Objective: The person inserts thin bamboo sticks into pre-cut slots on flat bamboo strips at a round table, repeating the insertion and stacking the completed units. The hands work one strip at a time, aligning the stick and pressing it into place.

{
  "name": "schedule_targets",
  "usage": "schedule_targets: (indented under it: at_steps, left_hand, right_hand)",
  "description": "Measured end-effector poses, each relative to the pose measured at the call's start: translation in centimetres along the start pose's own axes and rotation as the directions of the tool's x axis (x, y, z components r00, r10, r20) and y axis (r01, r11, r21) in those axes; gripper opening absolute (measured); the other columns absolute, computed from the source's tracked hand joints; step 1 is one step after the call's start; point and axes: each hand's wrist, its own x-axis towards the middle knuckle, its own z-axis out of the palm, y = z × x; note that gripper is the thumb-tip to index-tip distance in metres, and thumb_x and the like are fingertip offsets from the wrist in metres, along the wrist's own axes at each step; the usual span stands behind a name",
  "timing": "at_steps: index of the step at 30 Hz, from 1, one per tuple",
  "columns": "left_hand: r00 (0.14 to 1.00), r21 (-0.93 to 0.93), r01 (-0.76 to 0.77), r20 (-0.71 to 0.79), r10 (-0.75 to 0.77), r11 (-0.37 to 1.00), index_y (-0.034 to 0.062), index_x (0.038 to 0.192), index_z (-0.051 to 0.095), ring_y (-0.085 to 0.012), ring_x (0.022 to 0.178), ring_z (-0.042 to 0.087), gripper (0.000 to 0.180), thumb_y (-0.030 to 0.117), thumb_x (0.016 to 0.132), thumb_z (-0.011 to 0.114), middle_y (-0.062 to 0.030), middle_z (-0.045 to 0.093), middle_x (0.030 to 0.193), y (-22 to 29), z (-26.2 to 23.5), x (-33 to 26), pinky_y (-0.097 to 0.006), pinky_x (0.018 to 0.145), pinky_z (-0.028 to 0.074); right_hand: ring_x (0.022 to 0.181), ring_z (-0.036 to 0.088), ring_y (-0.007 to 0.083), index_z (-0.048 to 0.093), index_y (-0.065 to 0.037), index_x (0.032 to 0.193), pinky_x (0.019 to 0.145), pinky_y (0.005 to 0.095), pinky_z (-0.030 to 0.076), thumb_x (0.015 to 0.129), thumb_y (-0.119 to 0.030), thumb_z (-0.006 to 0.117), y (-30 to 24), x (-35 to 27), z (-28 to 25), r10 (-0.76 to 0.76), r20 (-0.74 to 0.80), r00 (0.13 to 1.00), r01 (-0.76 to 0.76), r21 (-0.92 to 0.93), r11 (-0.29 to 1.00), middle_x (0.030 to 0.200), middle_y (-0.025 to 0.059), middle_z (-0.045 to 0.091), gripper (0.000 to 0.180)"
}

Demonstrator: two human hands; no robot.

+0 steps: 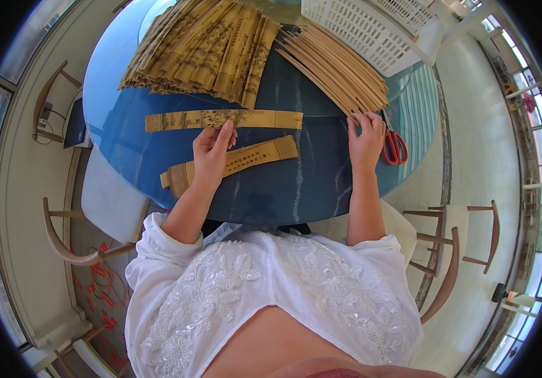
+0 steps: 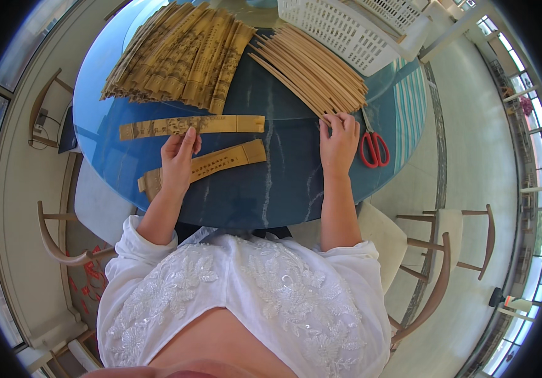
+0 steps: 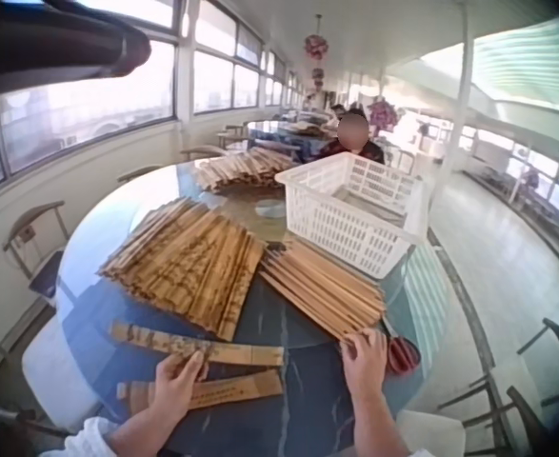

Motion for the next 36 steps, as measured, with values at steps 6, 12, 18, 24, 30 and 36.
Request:
schedule_targets:
  at_steps: [6,12,18,24,30,36]
  left_hand:
    - [1.0,-0.002,-0.013,0.001,0.013,1.0,-0.0003,0.09,0.065,-0.0063,0.069,0.053,0.02,0.019,0.097,0.063,-0.0017,0.062,0.078,-0.2,-0.1,0.1,-0.021,0.063,0.041]
    - [0.999,-0.003,-0.021,-0.032,0.021,1.0,-0.0001,0.09,0.065,-0.0066,0.069,0.053,0.021,0.019,0.097,0.064,-0.002,0.062,0.078,0.1,-0.1,0.1,-0.021,0.062,0.042]
    - [0.997,0.02,-0.034,-0.063,0.035,0.999,0.0008,0.09,0.065,-0.0071,0.069,0.053,0.022,0.022,0.098,0.062,-0.0017,0.062,0.078,-0.1,-0.2,0.1,-0.022,0.063,0.041]
    - [0.995,0.017,-0.062,-0.075,0.063,0.998,0.002,0.091,0.064,-0.0076,0.07,0.052,0.023,0.023,0.099,0.06,-0.002,0.062,0.08,-0.1,-0.3,0.2,-0.024,0.063,0.04]
    - [0.993,-0.004,-0.095,-0.073,0.094,0.996,0.0023,0.09,0.064,-0.0076,0.07,0.051,0.022,0.022,0.099,0.06,-0.0022,0.062,0.081,-0.1,-0.4,0.2,-0.023,0.063,0.04]
    - [0.99,-0.041,-0.116,-0.084,0.112,0.992,0.0007,0.091,0.064,-0.0068,0.068,0.053,0.02,0.019,0.098,0.061,-0.0016,0.063,0.079,-0.1,-0.3,0.2,-0.022,0.061,0.041]
  right_hand:
    - [0.083,0.06,0.0181,0.064,-0.002,0.1,0.076,0.0307,0.051,0.091,-0.008,0.067,-0.4,0.1,0.1,0.362,0.024,0.932,-0.31,0.568,0.762,0.091,0.0054,0.063,0.012]
    - [0.079,0.058,0.0138,0.057,-0.005,0.101,0.077,0.0268,0.047,0.101,-0.023,0.056,0.6,0.6,-0.4,0.639,0.225,0.736,-0.233,0.97,-0.072,0.082,0.0068,0.063,0.018]
    - [0.07,0.05,0.0155,0.055,-0.006,0.092,0.068,0.0296,0.041,0.103,-0.027,0.049,2.5,0.1,-0.5,0.657,0.251,0.71,-0.103,0.961,-0.257,0.074,0.0055,0.058,0.024]
    - [0.067,0.048,0.0141,0.052,-0.007,0.089,0.067,0.0294,0.039,0.103,-0.027,0.047,2.4,0.1,-0.6,0.717,0.202,0.667,-0.11,0.979,-0.174,0.07,0.0034,0.053,0.025]
    - [0.064,0.043,0.0135,0.05,-0.008,0.088,0.068,0.0291,0.04,0.103,-0.027,0.047,1.9,0.4,-0.8,0.742,0.193,0.642,-0.143,0.981,-0.131,0.068,0.0033,0.049,0.024]
    - [0.063,0.041,0.0136,0.048,-0.008,0.087,0.069,0.0296,0.041,0.103,-0.026,0.046,1.6,0.6,-1.0,0.772,0.169,0.613,-0.159,0.983,-0.089,0.069,0.004,0.048,0.024]
